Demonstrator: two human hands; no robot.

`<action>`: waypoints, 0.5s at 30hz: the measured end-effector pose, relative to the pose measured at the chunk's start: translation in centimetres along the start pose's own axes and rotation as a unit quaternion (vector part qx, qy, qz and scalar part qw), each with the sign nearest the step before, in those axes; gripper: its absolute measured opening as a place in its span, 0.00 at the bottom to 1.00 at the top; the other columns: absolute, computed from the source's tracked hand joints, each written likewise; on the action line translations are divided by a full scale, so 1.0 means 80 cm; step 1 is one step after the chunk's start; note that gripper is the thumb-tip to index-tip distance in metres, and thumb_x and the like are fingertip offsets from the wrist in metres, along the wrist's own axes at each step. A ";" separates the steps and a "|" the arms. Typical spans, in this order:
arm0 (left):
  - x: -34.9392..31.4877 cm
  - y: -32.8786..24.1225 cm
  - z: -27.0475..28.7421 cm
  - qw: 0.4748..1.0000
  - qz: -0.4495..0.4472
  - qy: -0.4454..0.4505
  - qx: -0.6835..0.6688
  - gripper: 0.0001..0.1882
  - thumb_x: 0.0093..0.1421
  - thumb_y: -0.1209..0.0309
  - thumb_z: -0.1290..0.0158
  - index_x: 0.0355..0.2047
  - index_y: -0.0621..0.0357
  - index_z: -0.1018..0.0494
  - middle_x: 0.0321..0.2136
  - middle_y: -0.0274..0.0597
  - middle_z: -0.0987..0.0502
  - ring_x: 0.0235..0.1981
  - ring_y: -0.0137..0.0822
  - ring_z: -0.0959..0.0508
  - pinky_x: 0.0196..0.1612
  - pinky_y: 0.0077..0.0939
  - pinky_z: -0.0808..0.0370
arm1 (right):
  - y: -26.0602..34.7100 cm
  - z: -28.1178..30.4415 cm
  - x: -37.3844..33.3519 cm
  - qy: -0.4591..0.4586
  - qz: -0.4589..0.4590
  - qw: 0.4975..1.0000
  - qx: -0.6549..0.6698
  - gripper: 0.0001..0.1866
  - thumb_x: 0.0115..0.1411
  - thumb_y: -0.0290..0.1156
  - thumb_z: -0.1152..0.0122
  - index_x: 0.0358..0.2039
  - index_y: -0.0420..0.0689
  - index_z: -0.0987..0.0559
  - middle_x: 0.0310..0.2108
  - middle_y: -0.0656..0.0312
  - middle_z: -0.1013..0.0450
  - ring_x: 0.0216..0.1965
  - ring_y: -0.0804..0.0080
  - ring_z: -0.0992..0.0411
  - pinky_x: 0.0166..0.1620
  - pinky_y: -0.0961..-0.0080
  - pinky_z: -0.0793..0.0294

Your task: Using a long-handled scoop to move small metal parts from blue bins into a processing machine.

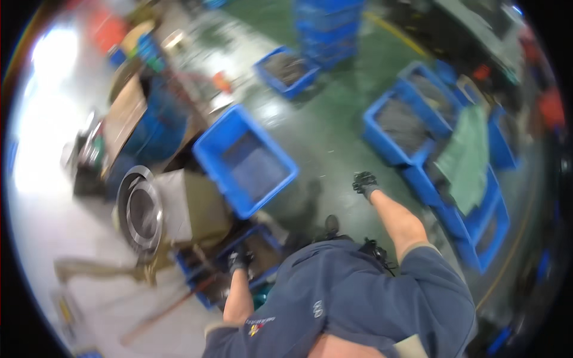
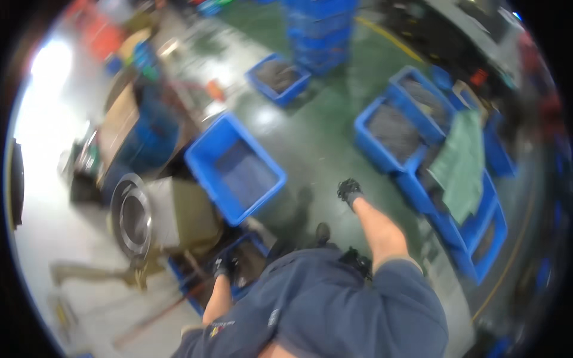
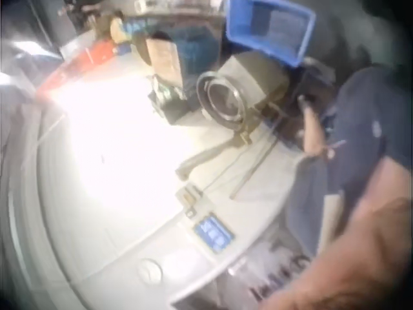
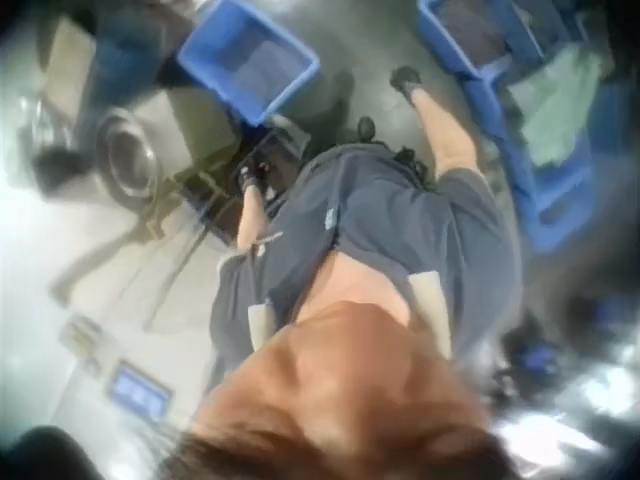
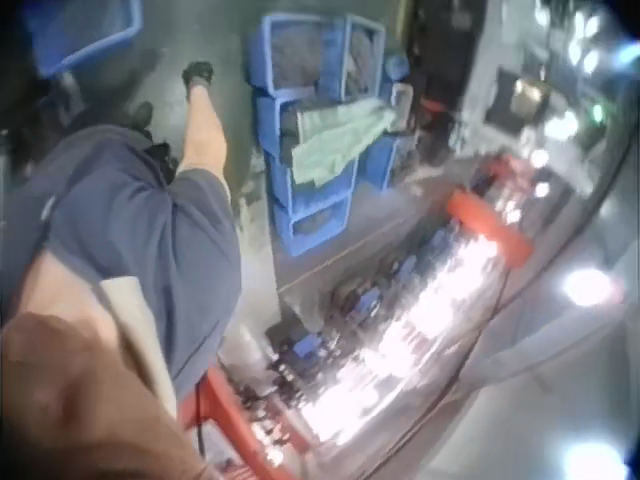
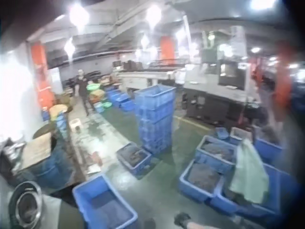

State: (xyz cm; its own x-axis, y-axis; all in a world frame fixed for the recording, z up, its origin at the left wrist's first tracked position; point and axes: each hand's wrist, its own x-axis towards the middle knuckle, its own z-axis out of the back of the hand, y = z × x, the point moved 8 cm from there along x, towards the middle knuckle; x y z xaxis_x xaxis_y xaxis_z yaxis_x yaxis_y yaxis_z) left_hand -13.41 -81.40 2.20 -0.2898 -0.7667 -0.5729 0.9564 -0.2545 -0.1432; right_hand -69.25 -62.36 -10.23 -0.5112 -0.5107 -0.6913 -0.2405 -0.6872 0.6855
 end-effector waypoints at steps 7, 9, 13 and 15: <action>0.047 0.149 -0.247 0.458 0.198 0.080 -0.863 0.17 0.60 0.53 0.57 0.41 0.42 0.23 0.44 0.37 0.23 0.48 0.45 0.26 0.47 0.45 0.28 | 0.208 -0.264 -0.016 0.230 0.206 0.928 -0.206 0.08 0.51 0.33 0.43 0.32 0.46 0.23 0.25 0.54 0.23 0.26 0.60 0.24 0.30 0.64 0.26; 0.045 0.114 -0.275 0.454 0.283 0.062 -0.842 0.19 0.62 0.53 0.59 0.44 0.47 0.26 0.44 0.42 0.23 0.48 0.46 0.26 0.47 0.48 0.28 | 0.232 -0.274 -0.003 0.203 0.363 0.802 -0.429 0.09 0.48 0.35 0.40 0.31 0.47 0.22 0.26 0.53 0.24 0.29 0.55 0.24 0.33 0.62 0.25; 0.034 0.081 -0.248 0.419 0.446 0.001 -0.791 0.24 0.65 0.52 0.64 0.50 0.55 0.32 0.43 0.50 0.24 0.49 0.49 0.26 0.47 0.53 0.28 | 0.260 -0.296 0.043 0.228 0.250 0.686 -0.644 0.12 0.53 0.39 0.45 0.33 0.47 0.21 0.33 0.48 0.24 0.37 0.52 0.25 0.40 0.57 0.26; 0.087 0.057 -0.205 0.329 0.407 0.019 -0.852 0.24 0.66 0.53 0.64 0.49 0.59 0.33 0.41 0.54 0.24 0.44 0.52 0.24 0.45 0.51 0.26 | 0.290 -0.276 0.107 0.145 0.233 0.697 -0.662 0.15 0.53 0.40 0.47 0.35 0.45 0.21 0.36 0.46 0.25 0.40 0.50 0.26 0.43 0.56 0.27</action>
State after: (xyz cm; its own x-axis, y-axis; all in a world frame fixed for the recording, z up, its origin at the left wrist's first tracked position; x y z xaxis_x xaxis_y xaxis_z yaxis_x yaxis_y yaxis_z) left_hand -10.50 -78.23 -15.70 0.0571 -0.1555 -0.9862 -0.6417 0.7510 -0.1556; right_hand -60.99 -94.09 -5.26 -0.0442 -0.7895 -0.6121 0.9669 -0.1880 0.1727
